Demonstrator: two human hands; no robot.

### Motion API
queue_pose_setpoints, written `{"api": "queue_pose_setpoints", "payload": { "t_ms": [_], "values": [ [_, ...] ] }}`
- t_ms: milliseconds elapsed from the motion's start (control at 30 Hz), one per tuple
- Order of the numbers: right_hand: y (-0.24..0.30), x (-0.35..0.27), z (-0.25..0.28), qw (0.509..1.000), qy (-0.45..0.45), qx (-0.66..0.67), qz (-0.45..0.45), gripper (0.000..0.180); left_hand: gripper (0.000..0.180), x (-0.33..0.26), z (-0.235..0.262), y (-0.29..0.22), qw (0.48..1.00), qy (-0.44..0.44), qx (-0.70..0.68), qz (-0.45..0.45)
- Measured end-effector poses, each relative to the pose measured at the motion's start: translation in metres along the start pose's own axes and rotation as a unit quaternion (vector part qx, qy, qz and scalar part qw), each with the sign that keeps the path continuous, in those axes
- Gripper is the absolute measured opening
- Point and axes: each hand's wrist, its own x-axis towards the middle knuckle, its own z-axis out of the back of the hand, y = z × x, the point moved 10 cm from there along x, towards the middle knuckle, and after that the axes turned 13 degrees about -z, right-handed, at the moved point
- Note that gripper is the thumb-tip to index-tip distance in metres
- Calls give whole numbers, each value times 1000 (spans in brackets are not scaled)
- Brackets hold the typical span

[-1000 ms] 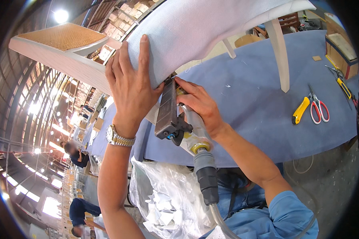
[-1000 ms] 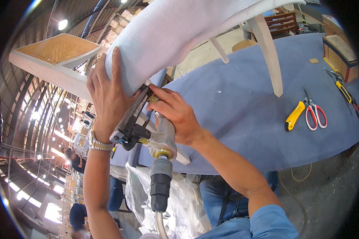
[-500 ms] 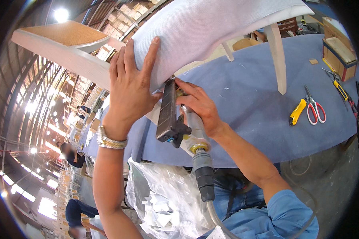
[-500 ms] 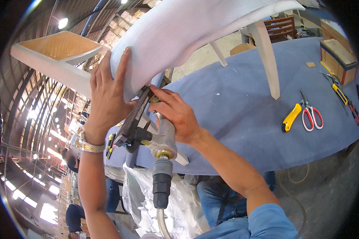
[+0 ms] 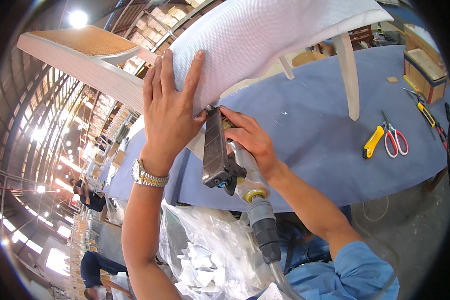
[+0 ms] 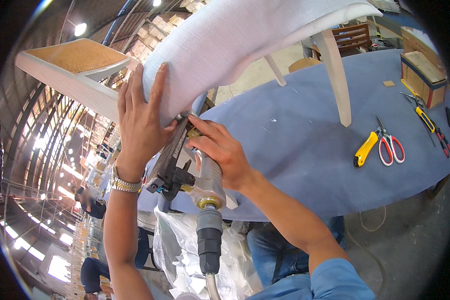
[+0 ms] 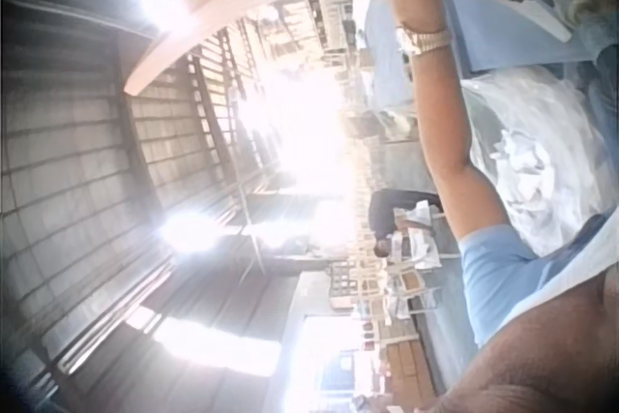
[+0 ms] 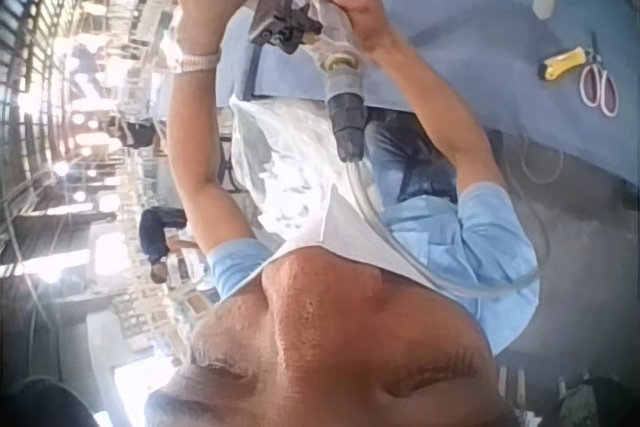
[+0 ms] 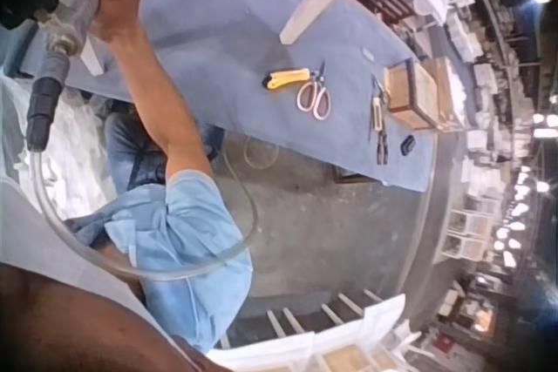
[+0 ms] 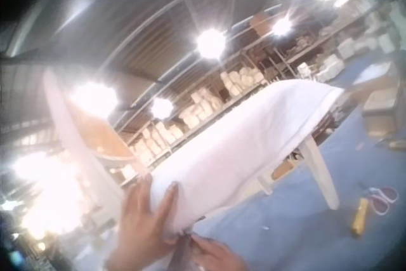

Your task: The person covers a wooden chair frame with white fabric, smoothing and stretching it over the seat. They use a pneumatic staple gun to secure the fabric to the underside of the chair and scissors to trim excess material. The person repeatedly repositions the chair to access different sides while stapling and trimming.

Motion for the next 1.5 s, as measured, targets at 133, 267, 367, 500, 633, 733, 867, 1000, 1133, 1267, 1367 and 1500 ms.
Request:
{"api": "queue_pose_setpoints", "payload": {
  "t_ms": [133,267,367,500,633,733,867,1000,1133,1267,1367,1500],
  "values": [
    [1,3,-2,1000,11,-5,-3,32,126,-1,0,1,1000,2,16,6],
    [-2,5,-2,1000,10,-18,-9,31,126,-2,-4,1,999,-8,28,15],
    [-3,4,-2,1000,5,-19,-8,30,126,-1,-3,0,999,-9,25,19],
    [1,6,-3,1000,-2,-20,6,30,124,-1,-2,0,999,-5,25,20],
    [1,8,-3,1000,-7,-23,18,29,119,-2,-3,3,1000,5,-10,13],
    [0,5,-1,1000,-14,-23,8,30,113,-1,5,4,998,36,-49,-10],
    [-5,-6,1,999,-15,-36,2,31,90,0,20,27,999,31,13,-22],
    [2,-10,-8,999,-7,-37,14,32,61,-5,19,43,995,-31,94,18],
    [3,-10,-11,1000,-9,-19,4,34,50,-10,10,46,992,-63,100,48],
    [3,-5,-13,1000,-19,-19,14,35,51,-24,28,52,968,-194,143,63],
    [5,-5,-15,999,-22,-21,23,35,80,-51,38,66,918,-325,121,190],
    [9,-3,-17,999,-16,-33,30,36,107,-63,16,92,880,-352,-106,302]
  ]
}}
